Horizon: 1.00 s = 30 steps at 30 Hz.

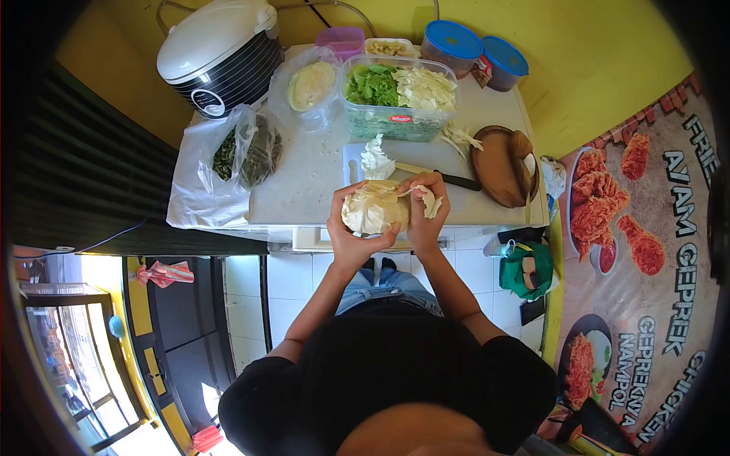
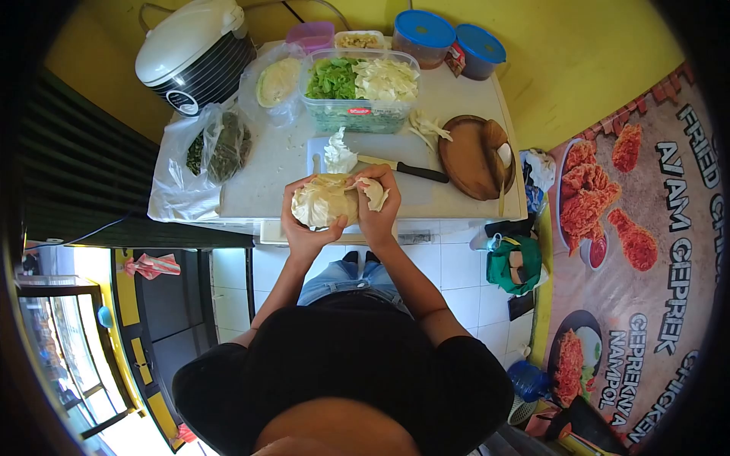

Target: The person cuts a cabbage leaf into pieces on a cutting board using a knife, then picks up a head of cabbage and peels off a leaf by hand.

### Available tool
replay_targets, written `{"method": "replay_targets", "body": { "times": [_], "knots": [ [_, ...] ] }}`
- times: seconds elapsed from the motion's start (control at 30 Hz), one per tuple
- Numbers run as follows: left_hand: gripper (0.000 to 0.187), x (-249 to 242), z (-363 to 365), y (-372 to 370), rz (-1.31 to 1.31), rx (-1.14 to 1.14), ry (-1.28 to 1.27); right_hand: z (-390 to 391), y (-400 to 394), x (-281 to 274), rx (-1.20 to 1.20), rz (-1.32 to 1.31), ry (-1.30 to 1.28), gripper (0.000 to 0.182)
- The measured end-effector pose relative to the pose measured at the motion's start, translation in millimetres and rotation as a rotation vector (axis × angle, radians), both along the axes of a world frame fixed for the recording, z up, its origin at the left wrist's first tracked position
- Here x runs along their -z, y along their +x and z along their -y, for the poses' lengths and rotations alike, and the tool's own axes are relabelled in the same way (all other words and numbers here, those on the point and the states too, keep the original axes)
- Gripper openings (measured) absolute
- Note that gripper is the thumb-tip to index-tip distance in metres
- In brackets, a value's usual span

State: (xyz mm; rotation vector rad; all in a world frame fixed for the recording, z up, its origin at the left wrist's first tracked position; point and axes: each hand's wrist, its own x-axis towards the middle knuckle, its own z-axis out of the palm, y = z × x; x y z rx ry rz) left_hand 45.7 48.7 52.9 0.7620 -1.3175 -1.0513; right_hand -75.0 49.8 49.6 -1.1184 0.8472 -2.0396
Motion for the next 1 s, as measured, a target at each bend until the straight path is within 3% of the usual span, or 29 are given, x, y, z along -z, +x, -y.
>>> {"method": "replay_targets", "body": {
  "times": [0.6, 0.7, 0.77, 0.8, 1.0],
  "knots": [
    [0.073, 3.6, 10.2, 8.9, 0.145, 0.001, -0.020, 11.2, -8.8, -7.6, -0.022, -0.067, 0.202, 0.017],
    [0.073, 0.2, 7.3, 12.4, 0.320, -0.009, -0.116, 21.3, -20.8, -3.1, -0.079, 0.137, 0.360, 0.028],
    [0.068, 1.2, 2.0, 12.2, 0.385, 0.172, -0.220, 29.2, -37.8, -0.5, -0.200, 0.319, 0.473, 0.037],
    [0.067, -3.8, -1.0, 10.9, 0.402, 0.170, -0.186, 28.5, -31.9, -2.9, -0.149, 0.252, 0.534, 0.038],
    [0.070, 13.8, 11.0, 8.3, 0.096, 0.048, 0.057, 28.7, -42.9, -3.5, -0.167, 0.335, 0.500, 0.037]
  ]
}}
